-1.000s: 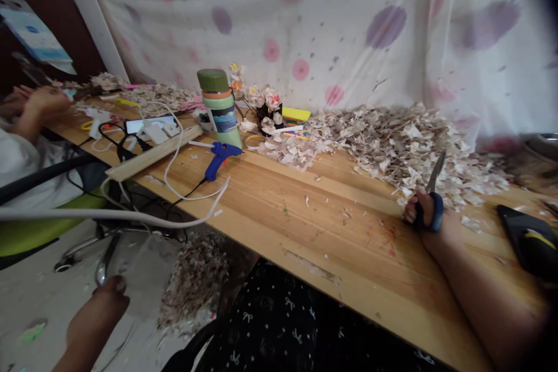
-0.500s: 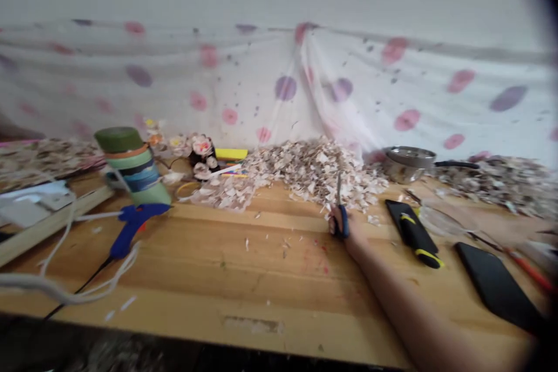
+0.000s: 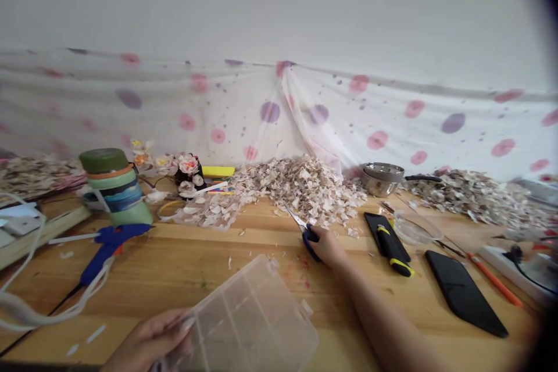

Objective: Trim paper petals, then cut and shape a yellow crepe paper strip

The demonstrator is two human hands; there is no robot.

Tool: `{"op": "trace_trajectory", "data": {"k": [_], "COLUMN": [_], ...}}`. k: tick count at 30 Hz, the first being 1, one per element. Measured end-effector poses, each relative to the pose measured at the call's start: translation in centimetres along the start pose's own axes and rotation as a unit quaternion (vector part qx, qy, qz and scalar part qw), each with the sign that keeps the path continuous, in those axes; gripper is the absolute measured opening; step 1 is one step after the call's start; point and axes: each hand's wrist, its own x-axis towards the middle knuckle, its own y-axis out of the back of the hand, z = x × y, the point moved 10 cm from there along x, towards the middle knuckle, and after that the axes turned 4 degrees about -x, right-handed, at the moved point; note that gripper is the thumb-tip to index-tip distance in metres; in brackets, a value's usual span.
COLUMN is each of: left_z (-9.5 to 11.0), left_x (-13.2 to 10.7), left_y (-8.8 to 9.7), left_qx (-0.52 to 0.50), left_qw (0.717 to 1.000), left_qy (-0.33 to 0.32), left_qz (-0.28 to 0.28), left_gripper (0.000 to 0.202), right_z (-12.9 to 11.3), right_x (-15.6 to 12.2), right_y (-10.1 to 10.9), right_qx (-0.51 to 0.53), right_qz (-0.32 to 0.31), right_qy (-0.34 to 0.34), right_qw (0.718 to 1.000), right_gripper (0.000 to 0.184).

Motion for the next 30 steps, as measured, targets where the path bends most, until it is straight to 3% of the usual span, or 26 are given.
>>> {"op": "trace_trajectory", "data": {"k": [3,9,16,21,26,30], "left_z": [1.9,5.1,8.7,11.2,12.4,13.4], "left_x": [4.0,9.8,14.7,18.4,19.6,17.9], "left_y": [-0.9,-1.8,-2.6,-3.6,-3.2,-3.1], "left_qx": [-0.076,-0.001,0.079,0.140,0.178,0.222], "left_qw": [0.996,0.993,0.975,0.963,0.944,0.911], "left_qy": [-0.050,-0.111,-0.173,-0.183,-0.217,-0.279], "left_qz": [0.014,0.036,0.113,0.136,0.175,0.209], "left_gripper": [0.038,0.030,0.015,0.024,0.027,0.026], "right_z": [0.0,-0.1,0.2,1.6,2.4,2.4], "right_x": [0.2,0.2,0.2,0.3,0.2,0.0], "right_y": [-0.1,-0.1,0.5,1.3,2.1,2.4], "right_qx": [-0.043,-0.094,-0.144,-0.165,-0.182,-0.199], "right_qz": [0.000,-0.001,0.019,0.031,0.038,0.030], "right_qy": [0.010,0.018,-0.024,-0.069,-0.101,-0.119], "right_qw": [0.999,0.995,0.989,0.983,0.977,0.972], "right_gripper": [0.017,0.016,0.015,0.016,0.021,0.021]}}
